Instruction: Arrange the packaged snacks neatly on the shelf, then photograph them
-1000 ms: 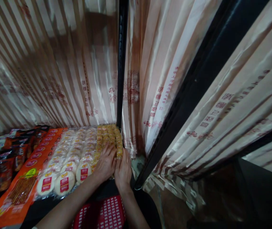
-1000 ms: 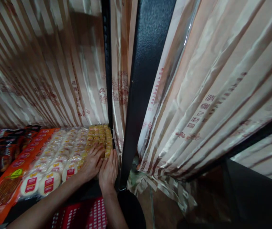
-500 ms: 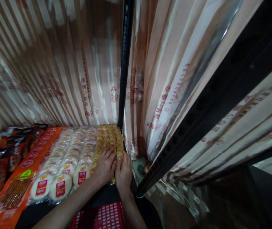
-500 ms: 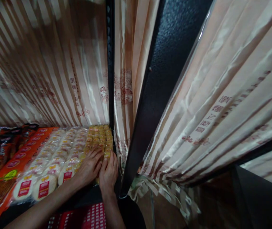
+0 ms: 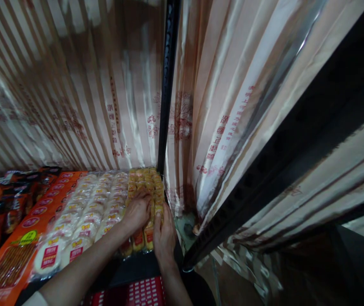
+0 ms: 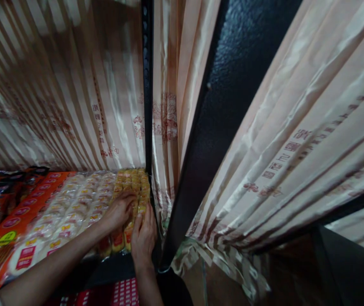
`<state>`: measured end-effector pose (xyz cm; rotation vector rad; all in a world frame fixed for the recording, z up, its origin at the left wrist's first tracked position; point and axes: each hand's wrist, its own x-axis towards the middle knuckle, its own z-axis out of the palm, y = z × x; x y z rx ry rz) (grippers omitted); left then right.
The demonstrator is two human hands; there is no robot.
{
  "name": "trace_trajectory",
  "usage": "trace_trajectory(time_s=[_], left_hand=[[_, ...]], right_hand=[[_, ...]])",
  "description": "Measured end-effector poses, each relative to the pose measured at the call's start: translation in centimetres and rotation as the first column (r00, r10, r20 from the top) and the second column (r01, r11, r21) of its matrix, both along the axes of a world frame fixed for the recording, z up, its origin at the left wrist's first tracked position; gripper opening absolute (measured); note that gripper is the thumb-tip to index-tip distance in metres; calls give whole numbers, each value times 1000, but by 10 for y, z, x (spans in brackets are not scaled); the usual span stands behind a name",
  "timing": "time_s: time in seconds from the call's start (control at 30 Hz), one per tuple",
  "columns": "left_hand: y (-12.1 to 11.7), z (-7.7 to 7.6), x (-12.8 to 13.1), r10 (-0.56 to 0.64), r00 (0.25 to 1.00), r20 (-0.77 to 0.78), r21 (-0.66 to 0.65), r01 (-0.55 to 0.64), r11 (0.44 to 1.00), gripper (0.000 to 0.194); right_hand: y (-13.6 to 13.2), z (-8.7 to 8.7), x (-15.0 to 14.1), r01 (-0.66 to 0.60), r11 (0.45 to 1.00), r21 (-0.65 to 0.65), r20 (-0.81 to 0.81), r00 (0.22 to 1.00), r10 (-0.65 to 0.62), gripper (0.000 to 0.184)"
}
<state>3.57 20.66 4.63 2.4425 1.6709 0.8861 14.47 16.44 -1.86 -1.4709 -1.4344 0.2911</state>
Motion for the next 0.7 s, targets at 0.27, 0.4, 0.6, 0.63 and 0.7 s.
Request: trace_trajectory(time_s=[0.27,0.4,0.6,0.63,0.7], left_hand=[[-2,2,-6,-14,1000,14,-57,15,998,30],[-3,-3,-4,43,999,-16,25,-43,999,33],[-7,-12,-3,11,993,-114,45,-6,999,36],[-7,-12,-3,8,992,-124,34,-4,999,36],[-8,-11,-3,9,989,-148,1,-9,1000,36]], right_hand=[[0,2,-4,-24,1000,-10,-20,1000,24,51],[3,5,2,-50,996,-71,-33,998,48,57],[9,18,9,-118,988,-103,-14,993,117,62],[9,20,9,-135,984,-120,-10,991,135,63],[10,24,7,-155,976,-152,1,988,157,66]])
